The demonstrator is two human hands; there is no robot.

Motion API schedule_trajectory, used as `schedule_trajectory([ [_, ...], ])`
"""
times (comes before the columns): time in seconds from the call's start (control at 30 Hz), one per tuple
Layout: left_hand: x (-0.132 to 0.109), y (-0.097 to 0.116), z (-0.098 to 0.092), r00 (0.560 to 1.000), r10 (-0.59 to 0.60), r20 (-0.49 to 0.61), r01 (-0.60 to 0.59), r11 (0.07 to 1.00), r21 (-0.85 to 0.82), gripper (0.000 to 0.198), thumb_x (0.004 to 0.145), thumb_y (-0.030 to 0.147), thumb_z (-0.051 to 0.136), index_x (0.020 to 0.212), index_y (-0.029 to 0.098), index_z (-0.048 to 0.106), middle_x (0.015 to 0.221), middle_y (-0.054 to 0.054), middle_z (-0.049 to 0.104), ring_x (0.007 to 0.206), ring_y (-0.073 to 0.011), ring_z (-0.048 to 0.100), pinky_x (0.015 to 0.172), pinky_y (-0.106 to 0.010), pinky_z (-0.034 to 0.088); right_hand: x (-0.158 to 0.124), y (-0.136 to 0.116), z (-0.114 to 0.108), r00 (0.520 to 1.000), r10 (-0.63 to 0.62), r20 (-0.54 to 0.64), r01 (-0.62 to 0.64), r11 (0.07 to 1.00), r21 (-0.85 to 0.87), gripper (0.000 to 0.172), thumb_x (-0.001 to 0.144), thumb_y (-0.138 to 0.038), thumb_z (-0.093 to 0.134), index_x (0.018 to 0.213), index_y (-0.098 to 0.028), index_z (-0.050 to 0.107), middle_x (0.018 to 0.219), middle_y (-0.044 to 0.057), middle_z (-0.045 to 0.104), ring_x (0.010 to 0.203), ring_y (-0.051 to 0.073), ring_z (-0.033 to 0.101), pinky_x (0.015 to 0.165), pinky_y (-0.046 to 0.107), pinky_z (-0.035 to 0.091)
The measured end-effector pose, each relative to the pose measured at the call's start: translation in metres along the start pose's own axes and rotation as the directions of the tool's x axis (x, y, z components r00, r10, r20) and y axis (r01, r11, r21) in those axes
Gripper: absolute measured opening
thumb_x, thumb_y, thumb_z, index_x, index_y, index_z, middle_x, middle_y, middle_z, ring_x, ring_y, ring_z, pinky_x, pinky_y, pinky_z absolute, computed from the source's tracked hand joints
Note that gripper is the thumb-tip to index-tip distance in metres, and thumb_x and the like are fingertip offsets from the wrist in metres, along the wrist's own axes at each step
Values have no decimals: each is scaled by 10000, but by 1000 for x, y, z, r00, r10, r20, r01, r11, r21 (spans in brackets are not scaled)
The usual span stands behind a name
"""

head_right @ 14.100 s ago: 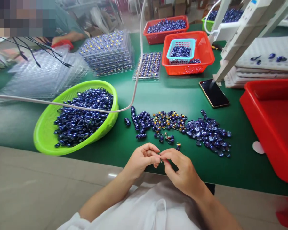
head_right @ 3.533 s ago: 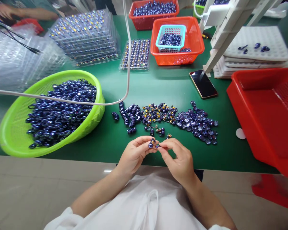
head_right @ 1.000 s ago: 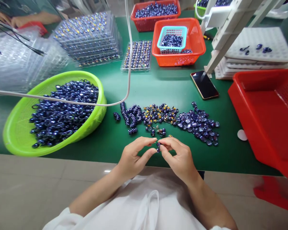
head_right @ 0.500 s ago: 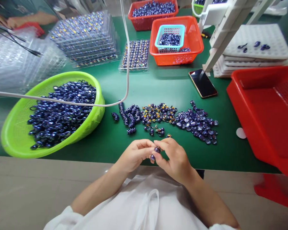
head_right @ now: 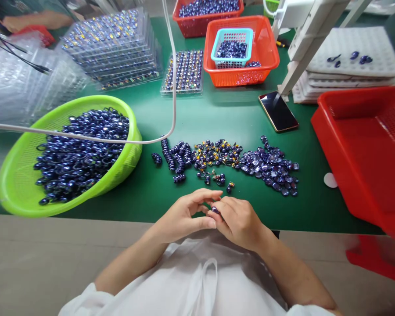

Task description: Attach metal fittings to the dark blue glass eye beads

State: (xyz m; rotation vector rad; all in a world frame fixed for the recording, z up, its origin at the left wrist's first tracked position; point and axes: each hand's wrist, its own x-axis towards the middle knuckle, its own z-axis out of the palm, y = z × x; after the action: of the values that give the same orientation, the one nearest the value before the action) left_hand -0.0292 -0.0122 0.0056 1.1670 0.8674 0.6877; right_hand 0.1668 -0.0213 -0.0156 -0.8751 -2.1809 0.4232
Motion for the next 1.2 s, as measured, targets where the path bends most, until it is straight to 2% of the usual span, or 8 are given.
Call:
schedule_trajectory([
  [0.13,0,4,3,1000,21,14,-22,996,88,407,783,283,803,1175,199,736,1070,-101,681,962,-215,682,872,-330,576,-1,-4,2,1000,-30,-5,30,999,-37,107,959,-213,478,951,-208,585,704,37,682,636,179,662,584,293,521],
  [0.43,-3,1,6,997,50,-54,-45,994,101,350,764,389,810,1050,187,795,879,-84,686,833,-191,659,767,-301,576,-4,-4,7,999,-54,1,54,998,-20,75,940,-203,483,932,-221,555,667,24,648,588,178,631,564,286,504],
  [0.77,-5,-5,4,985,-80,-156,52,983,-179,509,620,427,899,1020,137,777,950,-100,717,847,-204,707,831,-336,587,-1,-7,12,998,22,-62,-20,999,33,166,931,-133,525,1071,-184,598,799,61,716,690,191,705,634,287,558],
  [0.9,-14,6,-11,983,-20,-183,15,999,-30,672,583,381,925,1187,165,723,1017,-121,735,870,-218,713,821,-354,609,12,-10,16,1000,14,-12,-13,996,90,359,969,-180,492,1324,-185,539,1059,117,733,903,224,741,725,285,599],
  [1.0,-27,23,-30,969,132,-210,-93,978,184,539,658,303,893,1158,176,740,1023,-126,745,854,-203,719,778,-318,621,19,-13,14,996,24,90,-40,983,182,482,988,-227,469,1468,-208,420,1060,100,719,871,199,735,691,257,608],
  [1.07,-36,37,-52,918,256,-302,-148,929,339,403,711,284,856,1085,168,761,1009,-121,754,801,-183,722,742,-306,633,19,-11,11,992,59,114,-82,973,216,519,988,-258,481,1498,-226,387,989,75,710,811,186,718,690,258,609],
  [1.1,-39,45,-66,865,329,-378,-152,891,429,353,724,283,846,1048,168,766,1003,-115,759,801,-182,724,747,-311,638,18,-9,10,991,84,103,-105,970,217,522,985,-267,491,1497,-233,391,963,67,702,789,182,707,698,264,608],
  [1.2,-48,69,-118,597,557,-578,-11,725,688,290,771,305,800,1029,180,755,1009,-86,766,846,-194,731,822,-351,637,12,0,5,988,146,41,-151,969,196,472,973,-250,524,1441,-248,466,942,57,686,777,177,683,717,276,593],
])
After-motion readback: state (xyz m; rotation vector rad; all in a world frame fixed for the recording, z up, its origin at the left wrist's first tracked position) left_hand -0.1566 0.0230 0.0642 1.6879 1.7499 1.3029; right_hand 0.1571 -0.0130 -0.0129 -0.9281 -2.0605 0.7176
